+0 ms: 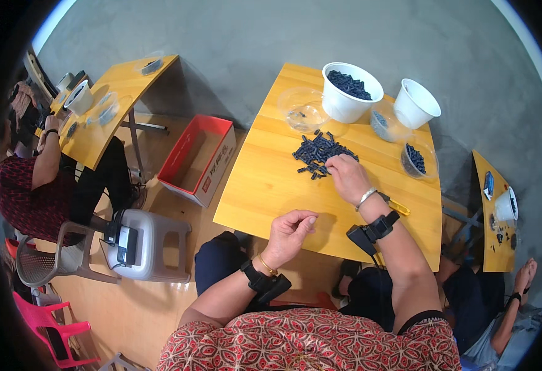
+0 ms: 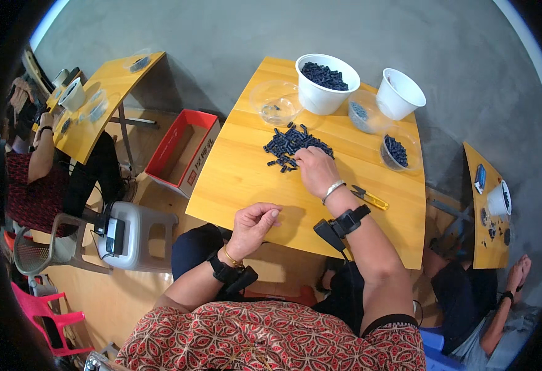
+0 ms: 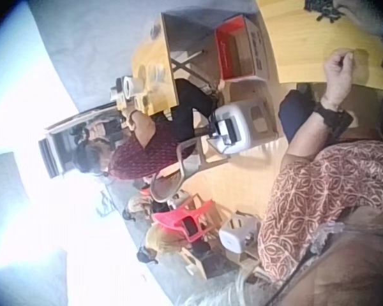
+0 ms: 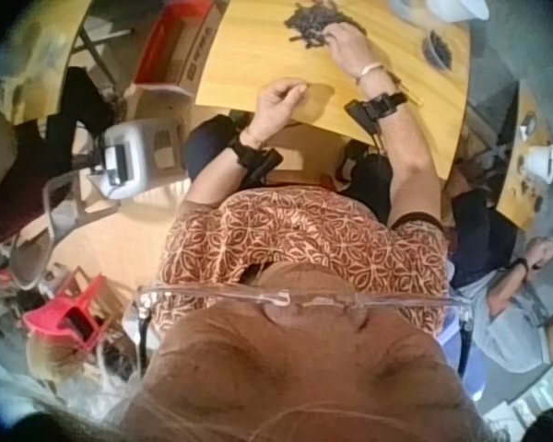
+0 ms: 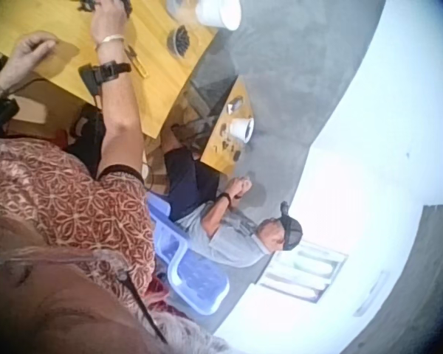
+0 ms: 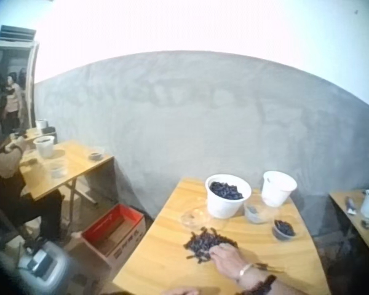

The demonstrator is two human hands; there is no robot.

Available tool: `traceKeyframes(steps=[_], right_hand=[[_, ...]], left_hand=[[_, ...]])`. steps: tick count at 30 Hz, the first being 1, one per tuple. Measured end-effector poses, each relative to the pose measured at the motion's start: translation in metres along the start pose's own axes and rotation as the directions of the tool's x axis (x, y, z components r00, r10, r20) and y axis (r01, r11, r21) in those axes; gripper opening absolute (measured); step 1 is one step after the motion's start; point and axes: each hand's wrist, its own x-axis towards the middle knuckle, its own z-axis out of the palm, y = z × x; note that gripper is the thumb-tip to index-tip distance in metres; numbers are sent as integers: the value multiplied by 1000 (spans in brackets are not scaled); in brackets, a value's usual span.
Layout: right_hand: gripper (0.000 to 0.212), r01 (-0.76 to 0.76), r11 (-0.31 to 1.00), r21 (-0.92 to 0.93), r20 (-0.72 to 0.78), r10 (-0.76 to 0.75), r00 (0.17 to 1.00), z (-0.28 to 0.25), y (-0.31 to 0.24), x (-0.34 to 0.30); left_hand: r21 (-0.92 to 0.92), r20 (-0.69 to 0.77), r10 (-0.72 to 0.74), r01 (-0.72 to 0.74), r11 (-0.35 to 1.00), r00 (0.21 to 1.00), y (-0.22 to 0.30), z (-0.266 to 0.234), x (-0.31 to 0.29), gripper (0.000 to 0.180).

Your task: Assembling or inspecting small black plastic components at a desk.

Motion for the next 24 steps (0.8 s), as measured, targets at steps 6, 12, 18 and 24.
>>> traceKeyframes(steps=[6, 12, 18, 24], right_hand=[[3, 43, 994, -96, 65, -37, 997, 19, 2, 6], [2, 56, 983, -175, 110, -37, 993, 20, 5, 2], [3, 91, 965, -246, 101, -68, 993, 11, 5, -2], [7, -38, 990, 134, -90, 51, 995, -8, -3, -25]], left_hand=[[-32, 24, -33, 34, 999, 999, 3, -5, 0, 14], [-38, 46, -30, 31, 999, 999, 3, -6, 1, 14], [-3, 27, -13, 13, 1000, 1000, 2, -4, 1, 15], [70, 5, -11, 10, 997, 1000, 4, 1, 2, 15]])
